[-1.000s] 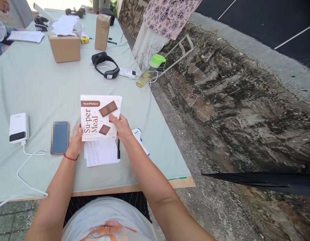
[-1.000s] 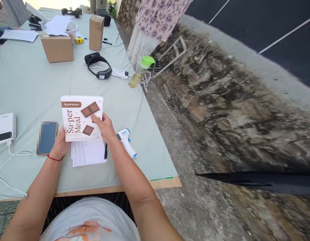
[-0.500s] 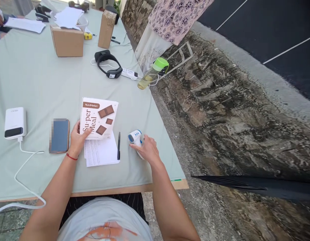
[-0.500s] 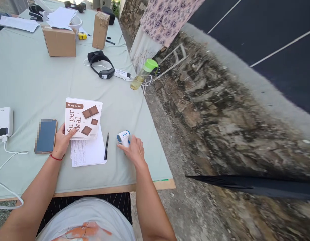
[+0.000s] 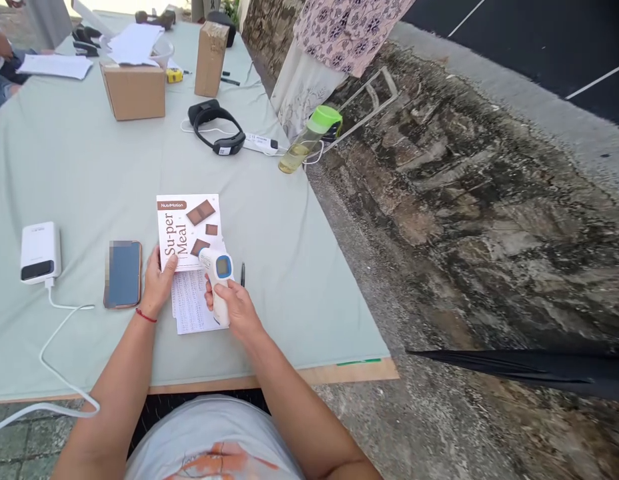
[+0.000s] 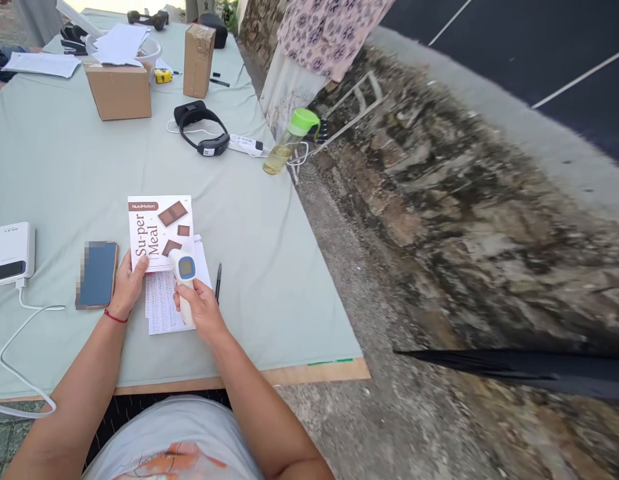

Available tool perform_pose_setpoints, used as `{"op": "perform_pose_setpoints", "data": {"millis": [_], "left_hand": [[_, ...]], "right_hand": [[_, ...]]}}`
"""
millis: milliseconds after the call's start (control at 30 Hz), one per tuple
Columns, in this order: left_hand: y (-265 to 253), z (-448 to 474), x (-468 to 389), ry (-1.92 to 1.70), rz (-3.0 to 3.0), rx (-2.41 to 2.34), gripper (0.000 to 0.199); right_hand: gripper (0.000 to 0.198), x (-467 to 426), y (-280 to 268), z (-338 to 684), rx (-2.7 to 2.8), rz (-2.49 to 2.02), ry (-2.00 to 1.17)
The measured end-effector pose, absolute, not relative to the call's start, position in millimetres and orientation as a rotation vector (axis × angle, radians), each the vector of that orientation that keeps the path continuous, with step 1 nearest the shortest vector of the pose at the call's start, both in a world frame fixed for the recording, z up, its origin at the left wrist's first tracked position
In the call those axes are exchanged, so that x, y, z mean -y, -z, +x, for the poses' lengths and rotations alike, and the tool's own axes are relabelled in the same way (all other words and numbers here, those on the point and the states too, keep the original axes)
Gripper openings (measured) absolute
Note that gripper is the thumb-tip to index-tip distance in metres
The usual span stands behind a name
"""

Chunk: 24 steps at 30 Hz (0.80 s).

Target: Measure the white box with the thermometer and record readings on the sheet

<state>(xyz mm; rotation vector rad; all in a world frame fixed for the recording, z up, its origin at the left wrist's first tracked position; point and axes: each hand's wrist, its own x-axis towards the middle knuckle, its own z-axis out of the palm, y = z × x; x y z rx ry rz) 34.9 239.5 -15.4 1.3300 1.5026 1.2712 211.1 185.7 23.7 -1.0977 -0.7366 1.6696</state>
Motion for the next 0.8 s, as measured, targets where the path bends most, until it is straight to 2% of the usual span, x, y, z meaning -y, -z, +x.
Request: {"op": "perform_pose_setpoints", "data": {"millis": [567,800], "left_hand": [[2,35,-235,-1.248,1.295,-1.365,0.057],[1,33,-237,-1.258,1.270,-1.323,0.062]], "right_hand": [[0.047,-193,-26,200,0.711,-1.102,-1.731],[0.048,-192,-28,197,0.693,-1.097,-1.722]]}}
